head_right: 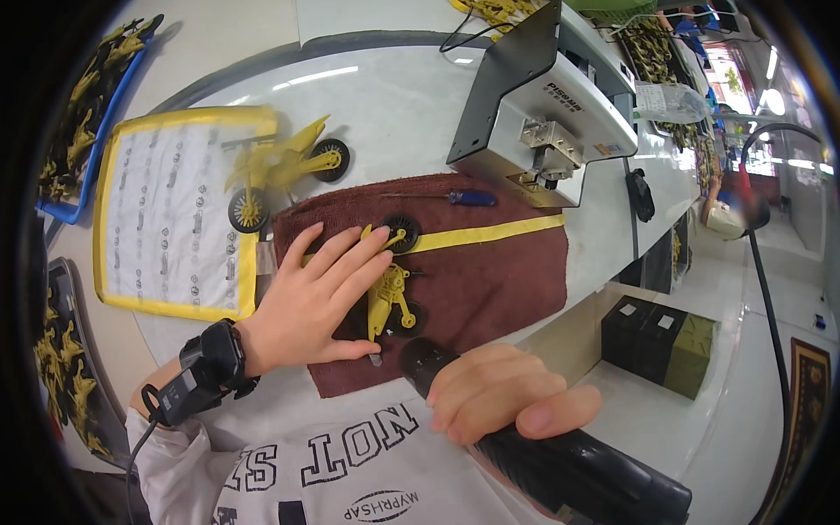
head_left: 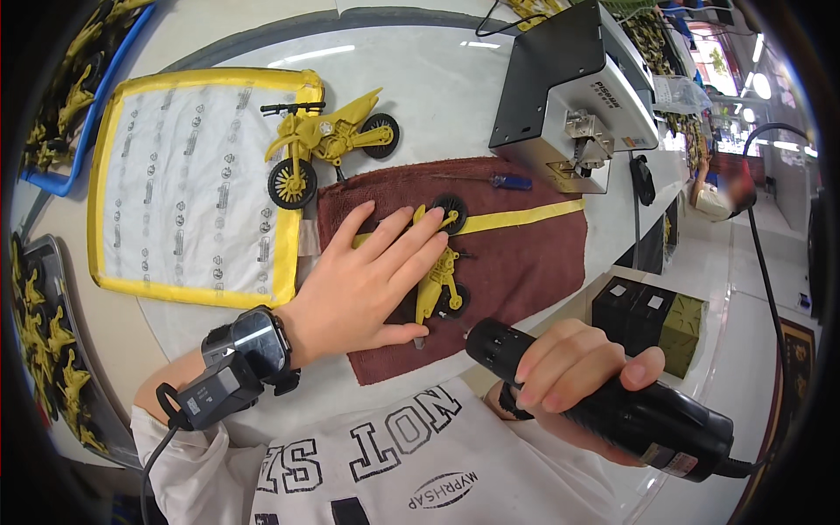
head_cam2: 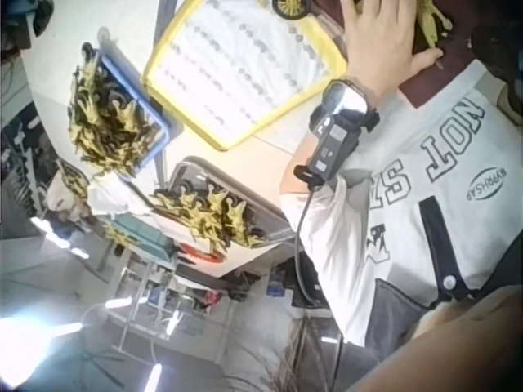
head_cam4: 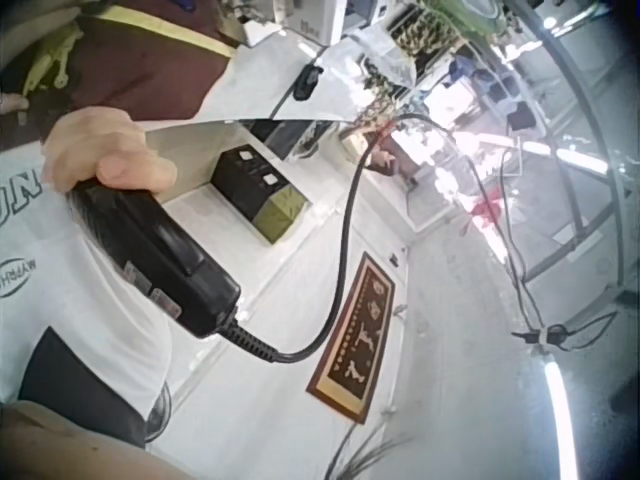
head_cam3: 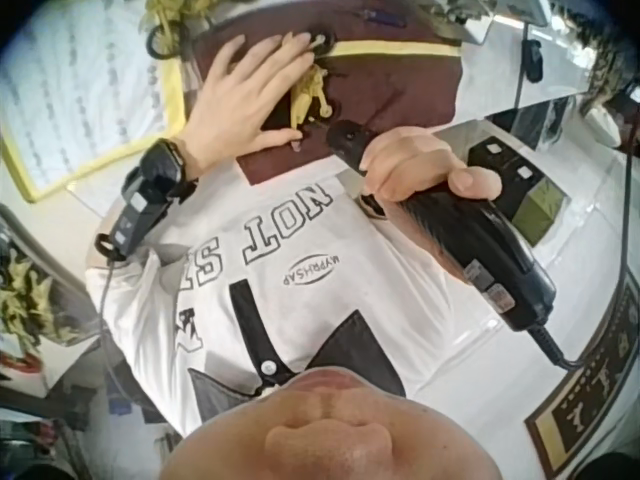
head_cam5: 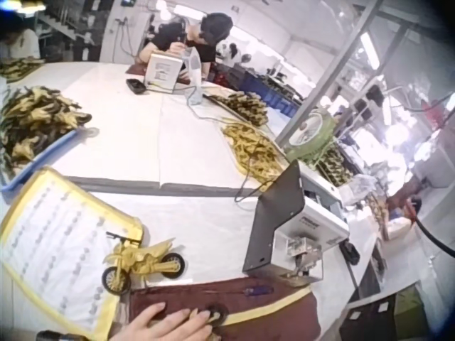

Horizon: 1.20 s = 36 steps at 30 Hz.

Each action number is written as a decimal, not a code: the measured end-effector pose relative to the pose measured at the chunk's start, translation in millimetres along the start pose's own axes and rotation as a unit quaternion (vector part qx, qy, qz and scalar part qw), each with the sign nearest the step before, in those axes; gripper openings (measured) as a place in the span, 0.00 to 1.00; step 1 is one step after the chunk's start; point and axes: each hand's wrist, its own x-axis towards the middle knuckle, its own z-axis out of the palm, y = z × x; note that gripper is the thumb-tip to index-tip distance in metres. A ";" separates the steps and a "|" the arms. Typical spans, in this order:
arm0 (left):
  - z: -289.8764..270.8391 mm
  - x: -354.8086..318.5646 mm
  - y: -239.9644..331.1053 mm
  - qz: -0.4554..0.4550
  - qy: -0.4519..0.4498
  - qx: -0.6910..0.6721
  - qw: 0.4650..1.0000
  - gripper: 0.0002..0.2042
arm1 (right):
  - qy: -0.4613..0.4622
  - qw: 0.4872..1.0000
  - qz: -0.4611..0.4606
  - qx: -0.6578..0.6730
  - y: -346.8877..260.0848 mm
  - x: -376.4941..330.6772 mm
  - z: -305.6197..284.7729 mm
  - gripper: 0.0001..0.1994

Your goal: Assembling plastic toy motorcycles using a heat gun and a screwdriver at a workstation.

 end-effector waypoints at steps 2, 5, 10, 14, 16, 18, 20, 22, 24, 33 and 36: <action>1.0 -2.6 0.0 -0.003 0.001 0.004 1.000 0.44 | -0.005 1.000 0.002 0.020 2.1 -1.2 2.4 0.30; 1.9 -2.4 -0.2 -0.002 0.008 -0.006 1.000 0.44 | 0.010 0.999 0.037 0.033 5.2 -0.9 7.8 0.23; -0.6 -1.6 0.7 -0.004 0.007 -0.013 1.000 0.46 | 0.036 0.993 0.094 0.054 11.6 0.2 20.8 0.12; 2.6 -3.9 -0.3 -0.004 0.014 -0.018 1.000 0.46 | 0.048 0.987 0.132 0.074 21.0 -0.3 31.3 0.06; 2.8 -3.0 -2.0 0.000 0.015 -0.023 1.000 0.46 | 0.066 0.988 0.128 0.063 23.2 3.7 34.6 0.06; 2.4 -2.9 -1.1 -0.001 0.012 -0.022 1.000 0.46 | 0.016 0.990 0.124 0.073 26.6 10.5 27.6 0.07; -0.5 -1.3 1.1 0.002 0.007 -0.019 1.000 0.46 | -0.032 0.990 0.116 0.079 26.6 20.3 17.5 0.08; 0.6 -1.0 0.2 0.002 0.008 -0.016 1.000 0.45 | -0.168 0.970 0.146 0.098 26.7 25.7 5.9 0.10; 1.5 -2.7 0.0 -0.001 0.006 -0.008 1.000 0.45 | -0.150 0.975 0.130 0.104 23.1 17.0 -3.6 0.10; -4.0 5.3 3.7 0.011 -0.008 0.011 1.000 0.43 | 0.280 0.923 -0.133 -0.230 1.7 102.1 -103.3 0.49; -1.2 2.6 0.3 0.004 -0.006 0.010 1.000 0.43 | 0.389 0.879 -0.040 -0.274 38.6 109.1 -107.9 0.51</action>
